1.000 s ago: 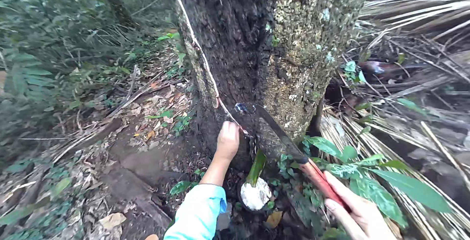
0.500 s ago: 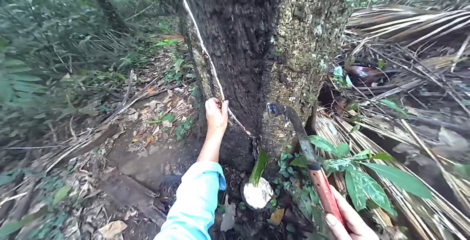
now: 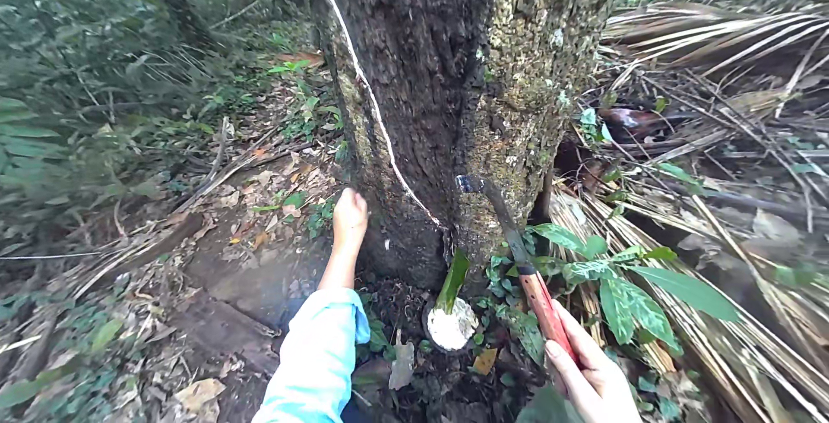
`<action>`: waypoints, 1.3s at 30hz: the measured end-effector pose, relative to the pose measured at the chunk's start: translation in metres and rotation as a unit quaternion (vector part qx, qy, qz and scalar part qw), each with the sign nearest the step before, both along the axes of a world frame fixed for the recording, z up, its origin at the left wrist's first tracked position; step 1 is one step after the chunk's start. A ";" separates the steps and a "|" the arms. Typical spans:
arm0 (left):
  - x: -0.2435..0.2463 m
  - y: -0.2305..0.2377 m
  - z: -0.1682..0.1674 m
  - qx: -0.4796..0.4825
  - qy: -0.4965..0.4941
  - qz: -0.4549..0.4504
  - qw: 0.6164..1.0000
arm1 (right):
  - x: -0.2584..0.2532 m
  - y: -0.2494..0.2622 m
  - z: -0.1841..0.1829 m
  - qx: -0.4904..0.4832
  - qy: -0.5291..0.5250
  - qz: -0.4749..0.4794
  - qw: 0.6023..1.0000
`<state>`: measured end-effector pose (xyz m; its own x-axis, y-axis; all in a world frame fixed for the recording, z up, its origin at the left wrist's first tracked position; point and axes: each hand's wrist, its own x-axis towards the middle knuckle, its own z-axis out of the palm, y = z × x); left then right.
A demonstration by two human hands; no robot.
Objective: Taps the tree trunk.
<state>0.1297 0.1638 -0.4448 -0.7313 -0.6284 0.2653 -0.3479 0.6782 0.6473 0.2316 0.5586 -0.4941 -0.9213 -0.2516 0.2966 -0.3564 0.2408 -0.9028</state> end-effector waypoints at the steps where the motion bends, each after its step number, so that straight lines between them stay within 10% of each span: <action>1: 0.007 -0.006 -0.009 0.022 -0.061 0.009 0.998 | -0.002 0.002 -0.001 0.015 -0.008 -0.006 1.000; 5: 0.039 -0.016 -0.050 0.080 -0.195 0.036 0.977 | -0.010 0.008 -0.010 0.046 -0.030 -0.006 0.998; 9: 0.074 0.026 -0.068 0.172 -0.065 -0.014 0.983 | -0.008 -0.017 -0.022 0.046 -0.014 0.034 0.998; 14: 0.110 0.115 -0.077 0.483 0.099 -0.249 0.833 | -0.002 -0.067 -0.033 0.129 -0.015 0.172 0.977; 17: 0.126 0.129 -0.080 0.607 0.199 -0.112 0.761 | -0.015 -0.073 -0.015 0.220 -0.080 0.255 0.938; 24: 0.161 0.059 -0.115 0.616 0.249 0.150 0.732 | -0.085 -0.083 0.027 0.062 -0.186 0.064 0.979; 39: 0.190 0.027 -0.116 0.614 0.303 0.226 0.693 | -0.136 -0.162 0.042 0.055 -0.236 0.104 0.964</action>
<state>0.3196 0.1911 -0.5608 -0.3739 -0.7815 -0.4993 0.2429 -0.6021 0.7605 0.0952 0.3962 -0.4525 -0.8729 -0.4521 -0.1834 0.0381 0.3116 -0.9495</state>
